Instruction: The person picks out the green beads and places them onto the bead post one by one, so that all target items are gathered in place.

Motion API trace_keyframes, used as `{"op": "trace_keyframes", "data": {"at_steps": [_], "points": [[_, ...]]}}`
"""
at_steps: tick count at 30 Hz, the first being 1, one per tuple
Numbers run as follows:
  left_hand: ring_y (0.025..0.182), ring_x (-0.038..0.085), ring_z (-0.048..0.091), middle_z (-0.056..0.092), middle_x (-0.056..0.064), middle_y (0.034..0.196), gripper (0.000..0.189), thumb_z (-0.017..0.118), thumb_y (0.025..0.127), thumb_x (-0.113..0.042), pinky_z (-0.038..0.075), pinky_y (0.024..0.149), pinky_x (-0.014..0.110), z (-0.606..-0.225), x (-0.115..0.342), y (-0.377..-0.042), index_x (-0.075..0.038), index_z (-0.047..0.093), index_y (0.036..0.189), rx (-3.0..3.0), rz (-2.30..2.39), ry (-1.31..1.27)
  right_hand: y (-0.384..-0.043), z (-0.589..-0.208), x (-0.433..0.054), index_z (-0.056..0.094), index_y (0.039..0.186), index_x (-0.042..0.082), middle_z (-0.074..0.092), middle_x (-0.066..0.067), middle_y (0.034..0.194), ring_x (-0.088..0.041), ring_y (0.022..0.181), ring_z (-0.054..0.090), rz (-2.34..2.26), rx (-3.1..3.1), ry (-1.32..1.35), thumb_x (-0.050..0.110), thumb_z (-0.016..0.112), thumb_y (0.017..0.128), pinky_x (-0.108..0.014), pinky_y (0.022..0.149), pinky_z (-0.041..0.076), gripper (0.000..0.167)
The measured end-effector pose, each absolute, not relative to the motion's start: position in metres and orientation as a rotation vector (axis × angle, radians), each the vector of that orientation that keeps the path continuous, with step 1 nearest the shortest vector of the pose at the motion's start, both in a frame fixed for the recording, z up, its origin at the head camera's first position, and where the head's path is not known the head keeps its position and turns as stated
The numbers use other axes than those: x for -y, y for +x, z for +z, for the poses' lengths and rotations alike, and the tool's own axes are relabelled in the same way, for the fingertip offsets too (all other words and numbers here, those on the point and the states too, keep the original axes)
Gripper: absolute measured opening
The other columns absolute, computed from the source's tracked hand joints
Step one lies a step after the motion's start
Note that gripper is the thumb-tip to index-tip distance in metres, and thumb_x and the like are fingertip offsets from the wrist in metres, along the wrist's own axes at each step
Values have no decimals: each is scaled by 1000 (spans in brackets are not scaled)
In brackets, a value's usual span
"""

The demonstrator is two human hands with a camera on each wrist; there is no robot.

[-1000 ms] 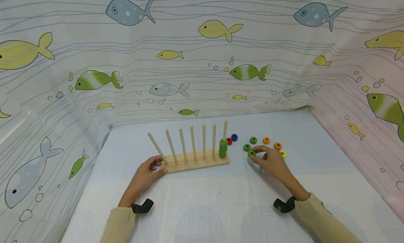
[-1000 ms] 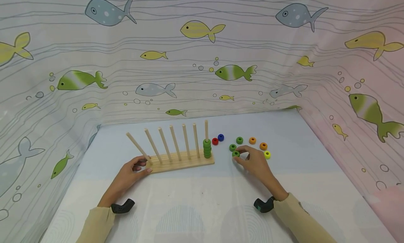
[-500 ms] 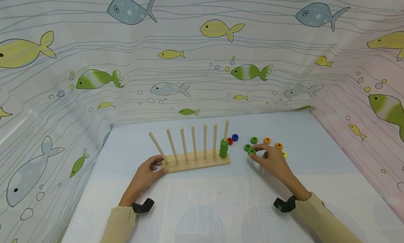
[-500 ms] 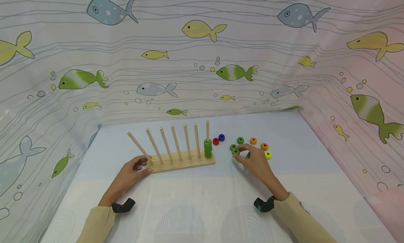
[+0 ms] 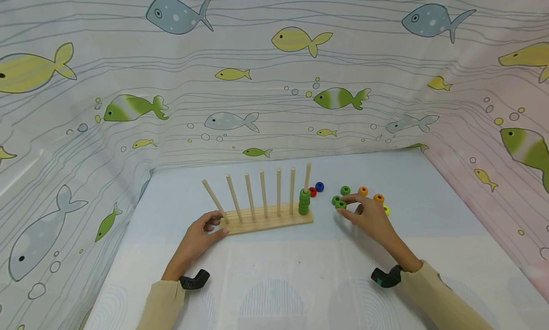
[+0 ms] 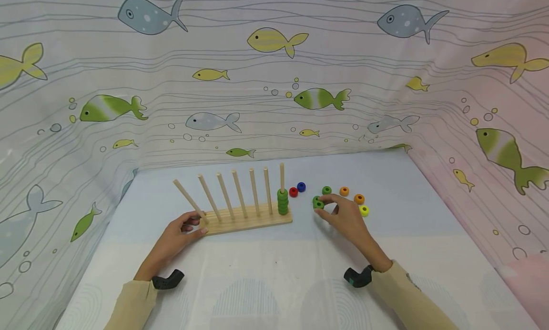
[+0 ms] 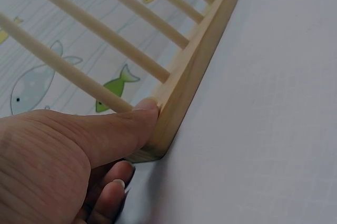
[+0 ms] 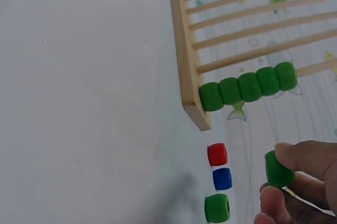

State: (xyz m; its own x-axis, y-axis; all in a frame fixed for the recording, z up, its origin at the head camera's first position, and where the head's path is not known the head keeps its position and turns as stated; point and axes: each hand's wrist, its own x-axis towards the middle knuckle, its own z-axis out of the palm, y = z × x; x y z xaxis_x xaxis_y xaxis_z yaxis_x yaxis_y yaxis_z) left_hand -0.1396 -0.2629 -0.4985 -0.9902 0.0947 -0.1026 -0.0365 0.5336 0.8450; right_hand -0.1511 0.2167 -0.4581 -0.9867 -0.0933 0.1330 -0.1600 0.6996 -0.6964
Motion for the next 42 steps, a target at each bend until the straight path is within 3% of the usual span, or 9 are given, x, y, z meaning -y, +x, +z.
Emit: {"op": "trace_keyframes", "data": {"at_steps": [18, 33, 42], "points": [[114, 27, 52, 58, 12, 132, 64, 80, 92, -38, 41, 99, 46, -500, 264, -141, -11, 55, 144, -2630, 1450, 46, -151, -454, -214, 73, 121, 11, 73, -5, 112, -15, 63, 58, 1184, 2800, 235, 31, 82, 90, -27, 49, 44, 38], [114, 27, 52, 58, 12, 131, 64, 80, 92, -38, 42, 98, 45, -500, 264, -140, -11, 55, 144, -2635, 1447, 52, -150, -445, -208, 73, 121, 11, 73, -4, 102, -16, 61, 58, 1182, 2796, 254, 31, 82, 91, -27, 48, 40, 38], [113, 27, 52, 58, 12, 131, 63, 81, 92, -35, 41, 99, 46, -498, 263, -140, -11, 55, 144, -2620, 1466, 50, -152, -443, -205, 73, 121, 12, 73, -5, 111, -15, 62, 59, 1205, 2777, 279, 31, 82, 91, -27, 49, 41, 37]]}}
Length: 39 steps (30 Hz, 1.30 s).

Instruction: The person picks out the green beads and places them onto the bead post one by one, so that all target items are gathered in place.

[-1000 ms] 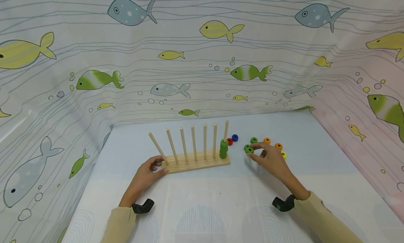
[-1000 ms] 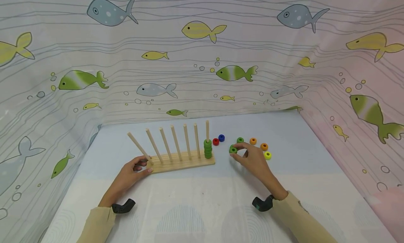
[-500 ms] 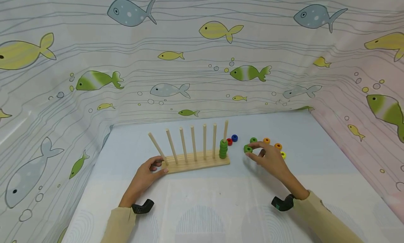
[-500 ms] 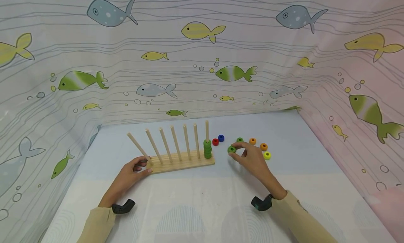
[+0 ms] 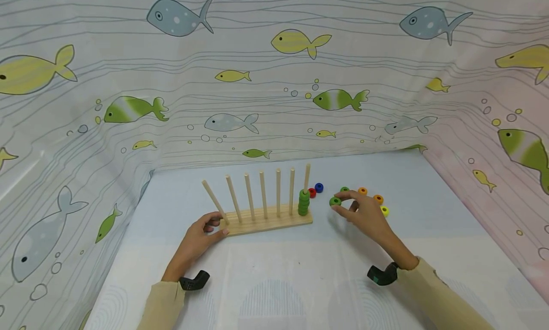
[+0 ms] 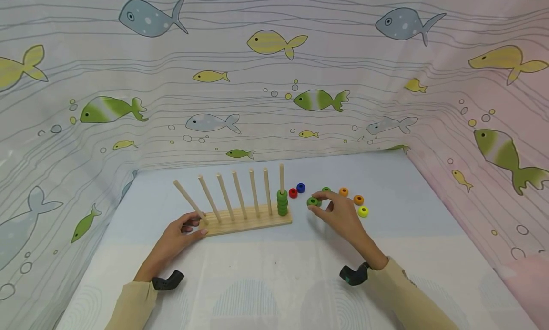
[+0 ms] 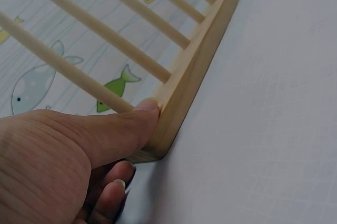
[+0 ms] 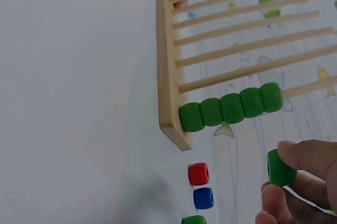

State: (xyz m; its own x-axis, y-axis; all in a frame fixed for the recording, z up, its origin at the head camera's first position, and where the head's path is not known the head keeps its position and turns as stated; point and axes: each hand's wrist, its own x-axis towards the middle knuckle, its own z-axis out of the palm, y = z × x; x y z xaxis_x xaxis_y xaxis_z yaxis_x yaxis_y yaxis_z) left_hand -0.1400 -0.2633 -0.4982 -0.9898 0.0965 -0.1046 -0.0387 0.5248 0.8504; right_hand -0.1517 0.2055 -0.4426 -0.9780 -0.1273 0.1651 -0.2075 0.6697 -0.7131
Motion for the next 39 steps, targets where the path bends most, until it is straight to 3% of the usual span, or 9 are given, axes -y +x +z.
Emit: {"op": "trace_keyframes", "data": {"at_steps": [39], "points": [[113, 27, 51, 59, 12, 131, 62, 80, 92, -35, 41, 99, 46, -502, 265, -140, -11, 56, 143, -2618, 1485, 55, -160, -415, -183, 72, 124, 15, 72, -2, 114, -13, 62, 61, 1213, 2673, 408, 33, 80, 92, -28, 49, 46, 38]]}}
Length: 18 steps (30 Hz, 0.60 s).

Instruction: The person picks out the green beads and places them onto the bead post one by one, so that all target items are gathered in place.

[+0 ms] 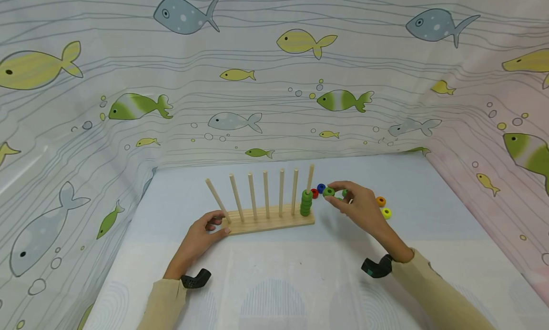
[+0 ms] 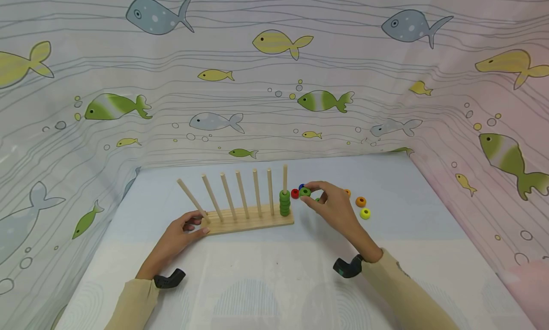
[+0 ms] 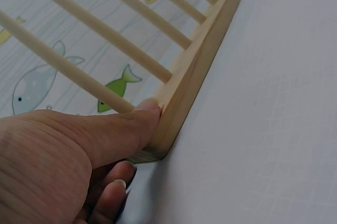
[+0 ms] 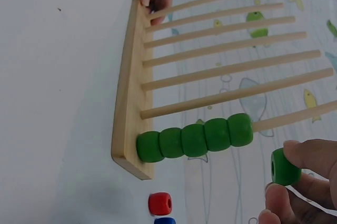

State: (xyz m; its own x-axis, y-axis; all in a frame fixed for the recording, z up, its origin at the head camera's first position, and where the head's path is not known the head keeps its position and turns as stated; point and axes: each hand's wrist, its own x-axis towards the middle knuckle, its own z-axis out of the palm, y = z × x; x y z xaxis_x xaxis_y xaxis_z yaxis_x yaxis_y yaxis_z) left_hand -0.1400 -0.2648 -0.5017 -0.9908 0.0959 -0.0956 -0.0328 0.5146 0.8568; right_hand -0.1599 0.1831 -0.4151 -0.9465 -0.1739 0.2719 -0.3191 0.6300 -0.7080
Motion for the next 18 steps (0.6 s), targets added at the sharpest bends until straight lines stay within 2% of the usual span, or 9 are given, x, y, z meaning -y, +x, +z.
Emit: {"op": "trace_keyframes", "data": {"at_steps": [5, 10, 18], "points": [[113, 26, 51, 59, 11, 131, 61, 81, 92, -34, 41, 99, 44, -501, 265, -139, -12, 56, 143, -2621, 1477, 36, -161, -410, -180, 72, 123, 18, 71, 3, 112, -14, 61, 61, 1223, 2662, 410, 34, 80, 92, -29, 47, 44, 36], [112, 26, 51, 59, 12, 131, 61, 81, 92, -35, 41, 98, 45, -500, 265, -139, -12, 56, 143, -2620, 1491, 53, -161, -404, -177, 72, 124, 17, 71, 2, 112, -15, 62, 60, 1236, 2636, 433, 35, 80, 92, -29, 49, 43, 37], [113, 26, 51, 58, 12, 132, 62, 80, 92, -36, 41, 98, 46, -498, 264, -138, -12, 56, 143, -2609, 1496, 58, -163, -395, -175, 72, 125, 15, 71, -1, 114, -18, 63, 57, 1233, 2603, 446, 27, 82, 92, -28, 51, 43, 36]]}}
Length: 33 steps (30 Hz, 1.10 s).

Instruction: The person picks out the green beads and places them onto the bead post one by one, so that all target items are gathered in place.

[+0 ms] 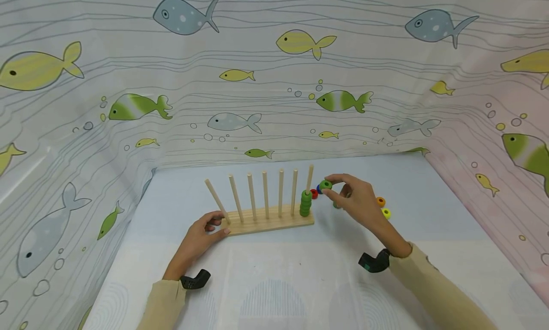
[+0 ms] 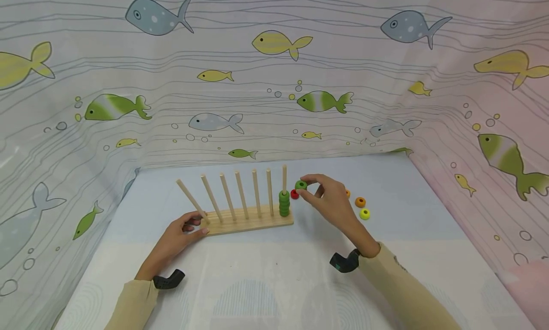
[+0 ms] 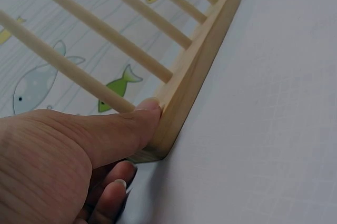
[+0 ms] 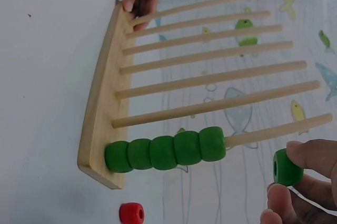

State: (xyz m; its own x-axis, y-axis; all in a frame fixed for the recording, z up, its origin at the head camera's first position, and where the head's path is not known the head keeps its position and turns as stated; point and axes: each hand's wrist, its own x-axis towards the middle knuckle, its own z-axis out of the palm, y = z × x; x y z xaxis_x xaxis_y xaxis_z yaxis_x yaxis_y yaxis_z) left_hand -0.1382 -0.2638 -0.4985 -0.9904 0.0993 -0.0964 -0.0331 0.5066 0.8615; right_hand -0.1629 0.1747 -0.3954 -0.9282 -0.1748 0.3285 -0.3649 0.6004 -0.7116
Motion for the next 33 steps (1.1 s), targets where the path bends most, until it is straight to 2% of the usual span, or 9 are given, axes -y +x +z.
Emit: {"op": "trace_keyframes", "data": {"at_steps": [26, 33], "points": [[113, 27, 52, 59, 12, 131, 62, 81, 92, -35, 42, 98, 46, -502, 265, -139, -11, 56, 143, -2625, 1491, 70, -168, -363, -166, 72, 126, 13, 72, -2, 115, -13, 59, 59, 1206, 2463, 541, 25, 79, 94, -28, 46, 44, 35], [112, 26, 52, 59, 10, 129, 62, 81, 91, -36, 42, 98, 45, -502, 266, -139, -12, 56, 143, -2627, 1467, 62, -171, -358, -163, 72, 126, 13, 72, -2, 114, -12, 58, 59, 1218, 2414, 566, 25, 79, 95, -26, 48, 45, 34]]}}
